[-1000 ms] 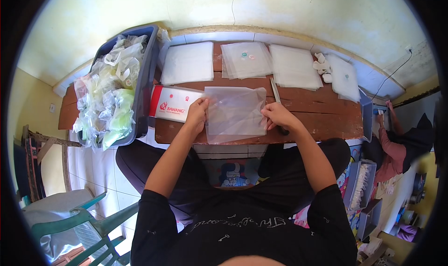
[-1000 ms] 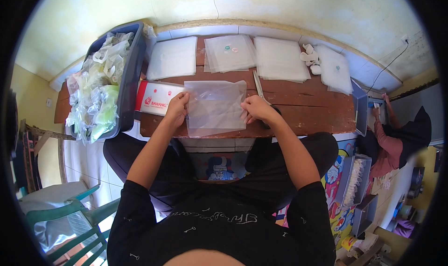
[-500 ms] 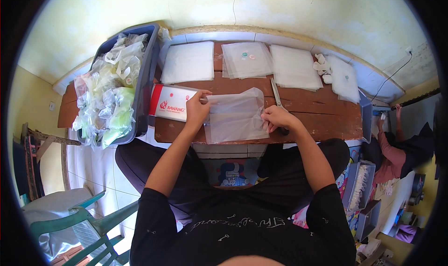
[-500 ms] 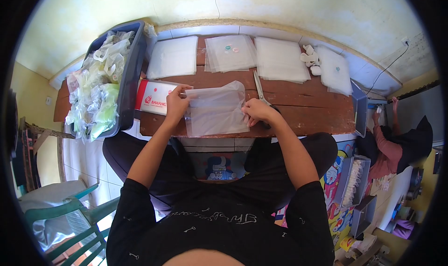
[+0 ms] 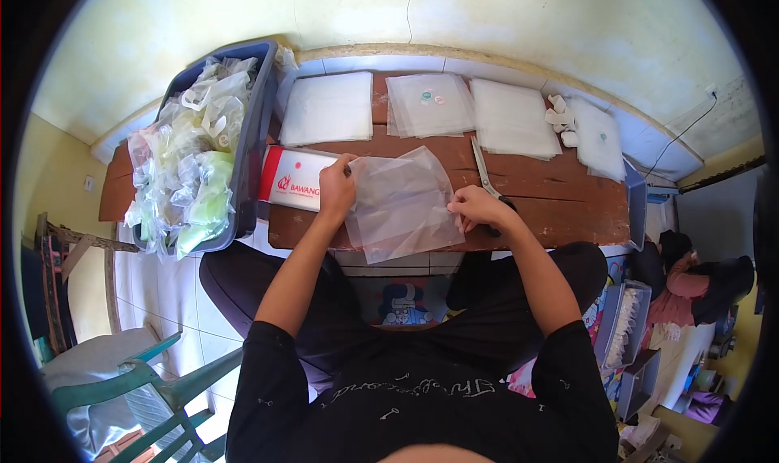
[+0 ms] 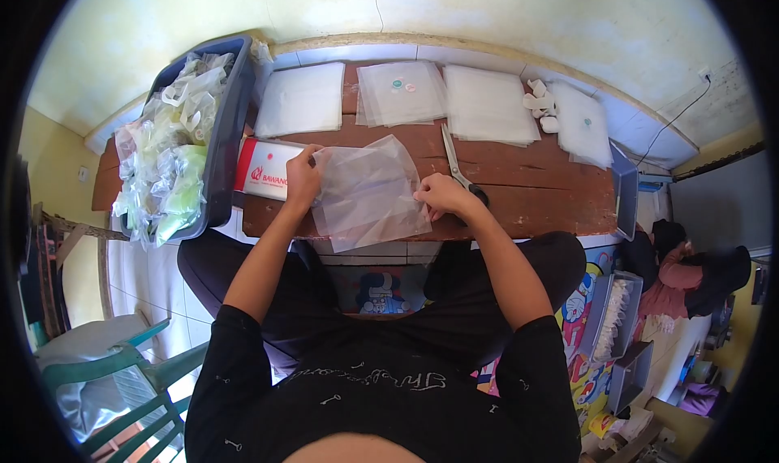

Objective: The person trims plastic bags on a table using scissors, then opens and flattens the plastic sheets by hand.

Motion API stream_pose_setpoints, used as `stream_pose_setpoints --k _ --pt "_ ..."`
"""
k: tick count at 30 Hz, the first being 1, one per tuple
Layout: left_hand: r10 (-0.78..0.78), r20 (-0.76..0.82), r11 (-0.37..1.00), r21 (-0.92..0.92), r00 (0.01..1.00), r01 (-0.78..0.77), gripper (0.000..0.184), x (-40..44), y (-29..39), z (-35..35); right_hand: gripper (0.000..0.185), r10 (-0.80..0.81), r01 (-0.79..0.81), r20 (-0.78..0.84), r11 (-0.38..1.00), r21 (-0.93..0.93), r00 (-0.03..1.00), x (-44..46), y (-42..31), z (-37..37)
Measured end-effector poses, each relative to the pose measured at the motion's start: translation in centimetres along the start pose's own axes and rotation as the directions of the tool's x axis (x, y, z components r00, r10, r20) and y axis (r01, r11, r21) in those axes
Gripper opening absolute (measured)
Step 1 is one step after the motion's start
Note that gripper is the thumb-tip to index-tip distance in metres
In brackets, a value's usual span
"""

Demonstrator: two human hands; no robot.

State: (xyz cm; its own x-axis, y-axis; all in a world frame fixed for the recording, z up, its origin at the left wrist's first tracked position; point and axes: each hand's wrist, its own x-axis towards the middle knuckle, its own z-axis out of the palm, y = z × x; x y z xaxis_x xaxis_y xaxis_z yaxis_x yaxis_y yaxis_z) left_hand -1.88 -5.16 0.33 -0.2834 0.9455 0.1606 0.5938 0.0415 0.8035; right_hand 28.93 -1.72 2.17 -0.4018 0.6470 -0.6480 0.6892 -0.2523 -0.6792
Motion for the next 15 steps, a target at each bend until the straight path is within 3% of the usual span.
stream_pose_setpoints --k 2,3,4,5,6,8,9,11,15 --pt "-0.016 0.032 1.0 -0.007 0.999 0.017 0.017 0.0 -0.2 0.1 0.026 -0.04 0.04 -0.016 0.999 0.0 0.999 0.0 -0.1 0.0" --pt "0.095 -0.016 0.986 -0.133 0.995 -0.096 0.014 0.0 -0.5 0.3 0.026 -0.039 0.039 -0.016 0.999 0.0 0.999 0.4 0.1 0.0" --pt "0.199 -0.078 0.945 -0.25 0.977 -0.213 0.011 0.0 -0.7 0.6 0.026 -0.101 0.107 -0.058 0.987 0.123 0.993 1.1 0.4 -0.1" --pt "0.201 -0.077 0.944 -0.25 0.977 -0.214 0.011 0.0 -0.5 0.5 0.028 -0.157 0.179 -0.107 0.954 0.241 0.982 1.4 0.3 -0.2" --pt "0.236 -0.067 0.937 -0.248 0.969 -0.246 0.01 0.0 -0.4 0.3 0.028 -0.158 0.18 -0.108 0.953 0.242 0.981 1.7 0.1 -0.3" --pt "0.273 -0.057 0.928 -0.246 0.96 -0.279 0.01 -0.1 -0.2 0.1 0.035 -0.221 0.361 -0.326 0.805 0.472 0.919 2.2 -0.6 -0.3" --pt "0.296 -0.033 0.921 -0.253 0.955 -0.295 0.012 -0.2 -0.1 0.0 0.035 -0.223 0.363 -0.327 0.804 0.471 0.918 2.3 -1.1 -0.4" --pt "0.32 -0.01 0.915 -0.256 0.947 -0.312 0.013 -0.4 0.1 -0.2 0.039 -0.154 0.369 -0.354 0.623 0.69 0.922 2.3 -2.0 -0.6" --pt "0.354 0.038 0.9 -0.287 0.934 -0.329 0.013 -0.6 0.2 -0.4 0.036 -0.118 0.33 -0.318 0.534 0.778 0.941 2.2 -2.8 -1.2"
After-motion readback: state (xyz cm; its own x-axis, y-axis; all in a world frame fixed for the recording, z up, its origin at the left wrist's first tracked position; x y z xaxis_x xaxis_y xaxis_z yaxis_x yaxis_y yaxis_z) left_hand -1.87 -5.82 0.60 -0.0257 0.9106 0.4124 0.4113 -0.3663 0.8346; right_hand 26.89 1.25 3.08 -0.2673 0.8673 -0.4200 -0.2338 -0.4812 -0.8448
